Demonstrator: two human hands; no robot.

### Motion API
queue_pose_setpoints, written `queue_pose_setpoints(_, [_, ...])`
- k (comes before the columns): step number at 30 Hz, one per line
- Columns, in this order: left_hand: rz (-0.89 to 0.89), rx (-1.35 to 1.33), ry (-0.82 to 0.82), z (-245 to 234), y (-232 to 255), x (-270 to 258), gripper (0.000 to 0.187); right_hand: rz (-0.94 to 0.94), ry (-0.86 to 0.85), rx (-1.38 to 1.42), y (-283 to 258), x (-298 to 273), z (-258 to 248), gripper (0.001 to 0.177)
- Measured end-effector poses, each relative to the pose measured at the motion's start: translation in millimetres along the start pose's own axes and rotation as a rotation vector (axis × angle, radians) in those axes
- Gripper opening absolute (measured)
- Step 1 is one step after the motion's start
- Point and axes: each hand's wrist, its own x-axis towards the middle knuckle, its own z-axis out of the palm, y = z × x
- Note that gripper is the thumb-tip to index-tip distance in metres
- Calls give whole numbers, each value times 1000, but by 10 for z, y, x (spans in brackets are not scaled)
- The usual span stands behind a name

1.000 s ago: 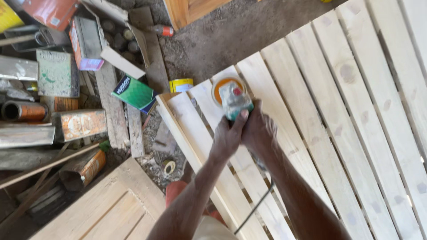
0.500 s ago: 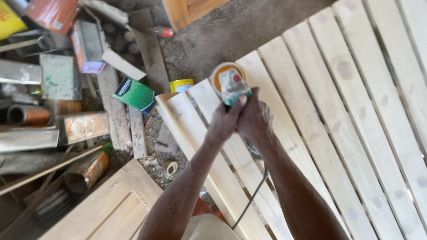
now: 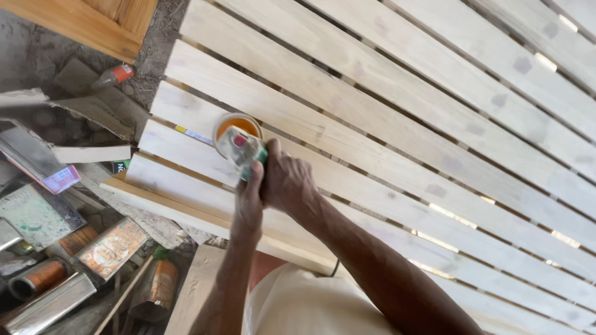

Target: The person sands the surface of a wooden structure using an angle grinder with a sanding disc.

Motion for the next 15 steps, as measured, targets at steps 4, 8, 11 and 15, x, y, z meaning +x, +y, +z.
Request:
queue_pose_setpoints(4, [2, -48, -65, 471, -375, -388, 87, 7, 84, 46, 464, -590, -121, 64])
queue_pose_setpoints(8, [-12, 19, -140, 899, -775, -578, 84, 200, -55, 89, 935, -1014, -245, 66])
queue_pose_setpoints(11, [-18, 58, -190, 1241, -1060, -786, 82, 235, 24, 104, 1334, -1371, -297, 70])
queue_pose_setpoints(15, [15, 75, -256, 1729, -1345, -1052, 81, 252, 90, 116, 1847, -1870, -324, 68])
